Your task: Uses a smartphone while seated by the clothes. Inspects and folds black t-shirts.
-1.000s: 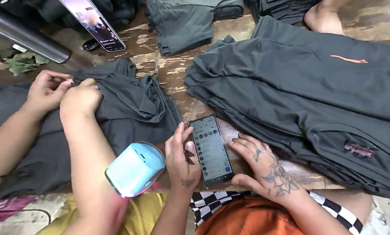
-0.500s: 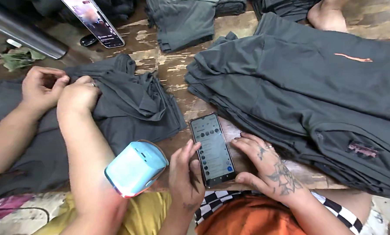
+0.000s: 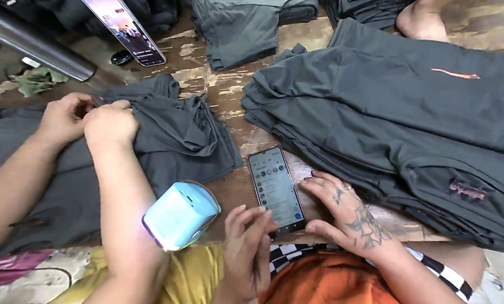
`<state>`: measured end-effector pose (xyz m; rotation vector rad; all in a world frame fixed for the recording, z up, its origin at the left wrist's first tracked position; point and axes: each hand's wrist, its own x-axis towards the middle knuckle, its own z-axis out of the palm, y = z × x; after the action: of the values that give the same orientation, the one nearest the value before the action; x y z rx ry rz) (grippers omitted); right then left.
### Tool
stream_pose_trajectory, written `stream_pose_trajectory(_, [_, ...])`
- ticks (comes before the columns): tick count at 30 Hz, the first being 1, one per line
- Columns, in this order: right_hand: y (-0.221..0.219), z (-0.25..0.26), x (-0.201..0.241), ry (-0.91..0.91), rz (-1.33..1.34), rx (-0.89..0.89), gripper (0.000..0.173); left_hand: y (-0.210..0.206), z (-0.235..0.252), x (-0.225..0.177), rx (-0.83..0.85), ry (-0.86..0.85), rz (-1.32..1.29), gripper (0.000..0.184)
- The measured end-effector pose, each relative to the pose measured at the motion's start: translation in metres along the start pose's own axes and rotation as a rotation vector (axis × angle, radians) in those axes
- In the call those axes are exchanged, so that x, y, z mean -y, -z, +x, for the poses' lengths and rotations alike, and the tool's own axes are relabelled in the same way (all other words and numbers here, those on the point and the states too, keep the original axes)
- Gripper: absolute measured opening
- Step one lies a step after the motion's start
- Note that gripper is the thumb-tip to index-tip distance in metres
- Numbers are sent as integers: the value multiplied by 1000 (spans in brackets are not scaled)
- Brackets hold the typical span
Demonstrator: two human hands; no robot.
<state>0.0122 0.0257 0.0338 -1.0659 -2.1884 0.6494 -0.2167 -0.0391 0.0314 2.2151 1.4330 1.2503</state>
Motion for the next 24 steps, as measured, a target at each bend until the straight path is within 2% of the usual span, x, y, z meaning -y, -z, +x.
stream_pose_trajectory(9, [1,-1,0,20,32,-12,80,-6,-2,-5,109,-125,81,34])
stream_pose_trajectory(12, [1,-1,0,19,24,-18,79,-4,-1,-4,112,-120,57,36])
stream_pose_trajectory(16, [2,-1,0,7,35,-11,78,1,18,-4,31,-11,-14,38])
stream_pose_trajectory(20, [3,-1,0,-6,32,-1,79,-4,52,-1,-60,233,91,46])
stream_pose_trajectory(24, [3,-1,1,-6,39,-16,78,-15,66,16,24,309,287,52])
